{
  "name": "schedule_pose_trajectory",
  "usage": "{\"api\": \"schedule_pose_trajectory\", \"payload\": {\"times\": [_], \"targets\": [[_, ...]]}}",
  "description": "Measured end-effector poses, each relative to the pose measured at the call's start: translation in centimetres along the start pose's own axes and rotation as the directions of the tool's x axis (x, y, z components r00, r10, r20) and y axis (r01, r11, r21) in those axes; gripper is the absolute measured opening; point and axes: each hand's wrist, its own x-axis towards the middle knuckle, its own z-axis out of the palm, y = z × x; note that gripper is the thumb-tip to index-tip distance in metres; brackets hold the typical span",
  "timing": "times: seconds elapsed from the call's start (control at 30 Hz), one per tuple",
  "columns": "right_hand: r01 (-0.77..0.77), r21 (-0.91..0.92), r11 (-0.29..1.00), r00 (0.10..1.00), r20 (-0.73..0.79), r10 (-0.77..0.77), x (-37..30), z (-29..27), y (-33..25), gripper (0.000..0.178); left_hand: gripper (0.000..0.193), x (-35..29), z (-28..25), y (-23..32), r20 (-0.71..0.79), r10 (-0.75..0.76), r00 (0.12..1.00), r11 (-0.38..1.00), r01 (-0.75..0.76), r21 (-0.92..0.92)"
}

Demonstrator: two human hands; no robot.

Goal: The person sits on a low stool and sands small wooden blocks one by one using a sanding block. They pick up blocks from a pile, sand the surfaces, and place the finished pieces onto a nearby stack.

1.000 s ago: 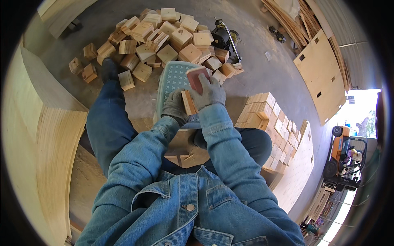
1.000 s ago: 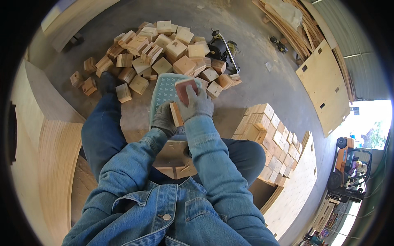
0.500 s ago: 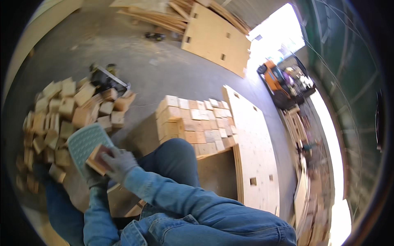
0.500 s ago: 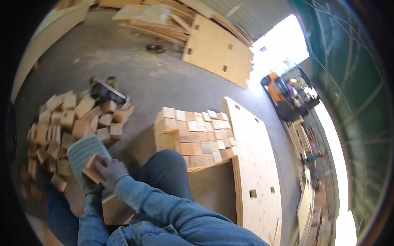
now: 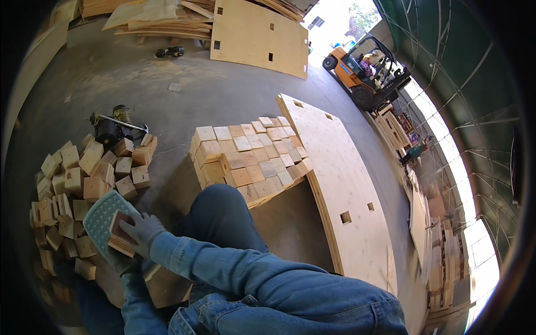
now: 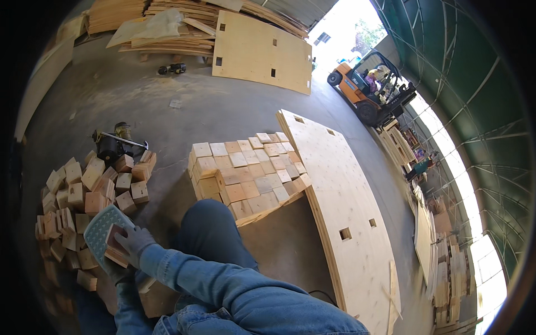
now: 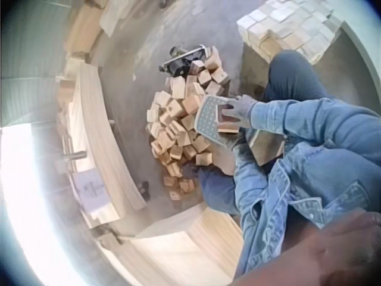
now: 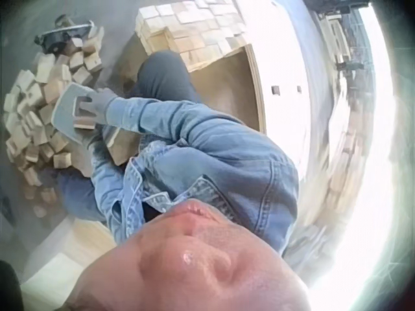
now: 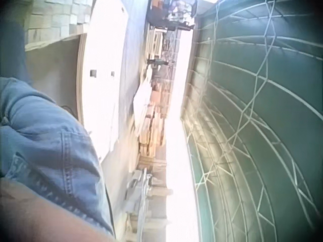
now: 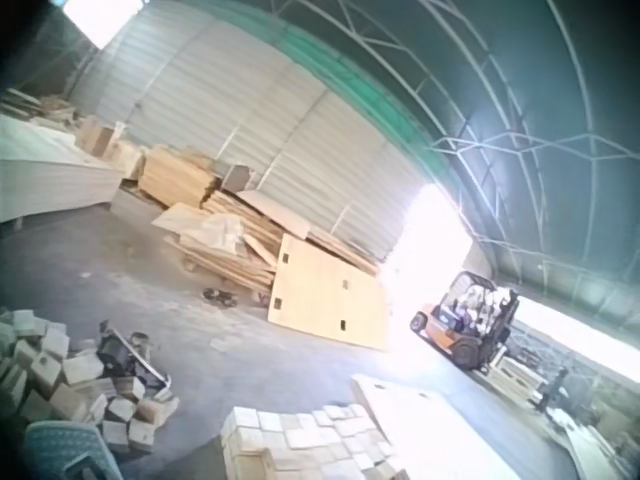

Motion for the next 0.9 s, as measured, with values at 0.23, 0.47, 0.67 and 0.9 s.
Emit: {"api": "schedule_pose_trajectory", "payload": {"times": [0.23, 0.47, 0.67, 0.9], "targets": [[0.006, -0.009, 1.000, 1.000, 0.007, -0.006, -4.8, 0.0, 1.9, 0.072, 0.059, 0.2, 0.2, -1.0, 0.100, 0.175, 0.979, 0.833, -0.202, 0.515], [-0.013, 0.018, 1.000, 1.000, 0.024, 0.013, 1.4, -1.4, -0.3, 0.062, 0.093, -1.4, -0.7, -0.1, 0.249, 0.323, 0.913, 0.361, -0.362, 0.859], [0.002, 0.017, 1.000, 0.995, -0.097, 0.000, 7.7, 1.4, 0.2, 0.048, 0.109, 0.4, -2.6, -1.0, 0.050, 0.257, 0.965, 0.448, -0.165, 0.879], [0.005, 0.050, 0.999, 0.999, -0.037, -0.003, 0.4, -1.0, 0.7, 0.061, 0.101, -0.1, -0.5, 0.1, 0.030, 0.203, 0.979, 0.701, -0.167, 0.694]]}}
